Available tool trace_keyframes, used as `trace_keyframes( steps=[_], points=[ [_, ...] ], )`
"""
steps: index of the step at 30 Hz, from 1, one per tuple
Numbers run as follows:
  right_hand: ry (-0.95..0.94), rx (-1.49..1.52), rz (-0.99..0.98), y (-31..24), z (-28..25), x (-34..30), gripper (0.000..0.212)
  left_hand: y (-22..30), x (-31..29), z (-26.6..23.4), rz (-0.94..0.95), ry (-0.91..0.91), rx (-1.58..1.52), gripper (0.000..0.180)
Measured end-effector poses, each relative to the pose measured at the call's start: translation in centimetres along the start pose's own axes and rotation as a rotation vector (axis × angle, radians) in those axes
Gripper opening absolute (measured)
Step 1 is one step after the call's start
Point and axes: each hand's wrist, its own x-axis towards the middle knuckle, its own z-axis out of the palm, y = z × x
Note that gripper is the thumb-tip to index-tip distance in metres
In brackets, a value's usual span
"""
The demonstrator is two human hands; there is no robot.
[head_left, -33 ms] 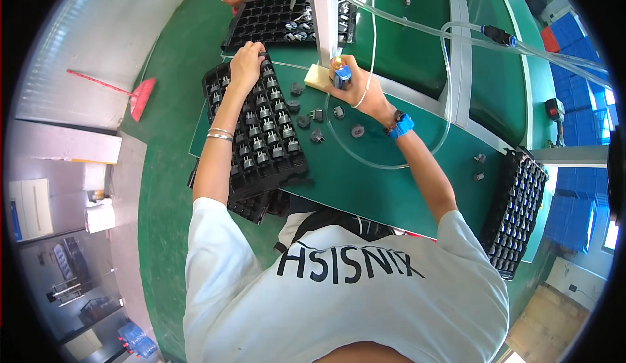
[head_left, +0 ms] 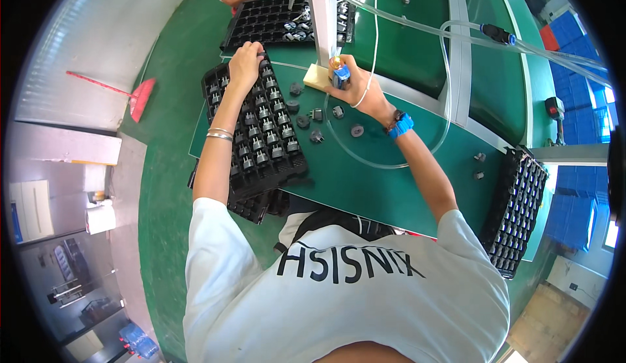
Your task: Assembling small metal components into plastic trays on an assembly line using a pneumatic tool.
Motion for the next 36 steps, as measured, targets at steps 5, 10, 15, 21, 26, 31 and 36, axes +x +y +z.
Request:
trace_keyframes(
  steps=[5,10,15,21,26,31,36],
  points=[
    [-0.049,0.086,-0.008,0.0,-0.3,0.3,0.06,-0.7,0.3,0.3,0.028,0.032,0.093,0.015],
    [0.047,0.033,-0.029,0.1,0.0,0.1,0.059,0.1,0.5,-1.6,-0.133,0.042,-0.213,0.017],
    [0.086,0.025,0.052,0.4,1.3,0.5,0.046,4.5,-3.3,-5.7,-0.299,-0.097,-1.298,0.023],
    [0.23,0.18,0.259,4.6,-1.6,2.3,0.028,10.5,-14.1,-10.3,-0.398,-0.112,-1.876,0.013],
    [0.523,-0.315,0.252,14.3,-5.5,5.7,0.038,15.3,-19.7,-12.1,-0.445,-0.251,-1.962,0.014],
    [0.564,-0.377,0.334,16.2,-6.1,7.2,0.035,16.5,-21.2,-12.5,-0.409,-0.241,-1.941,0.022],
    [0.585,-0.409,0.265,15.1,-6.8,7.0,0.039,17.4,-20.7,-12.8,-0.284,-0.258,-2.057,0.035]
  ],
)
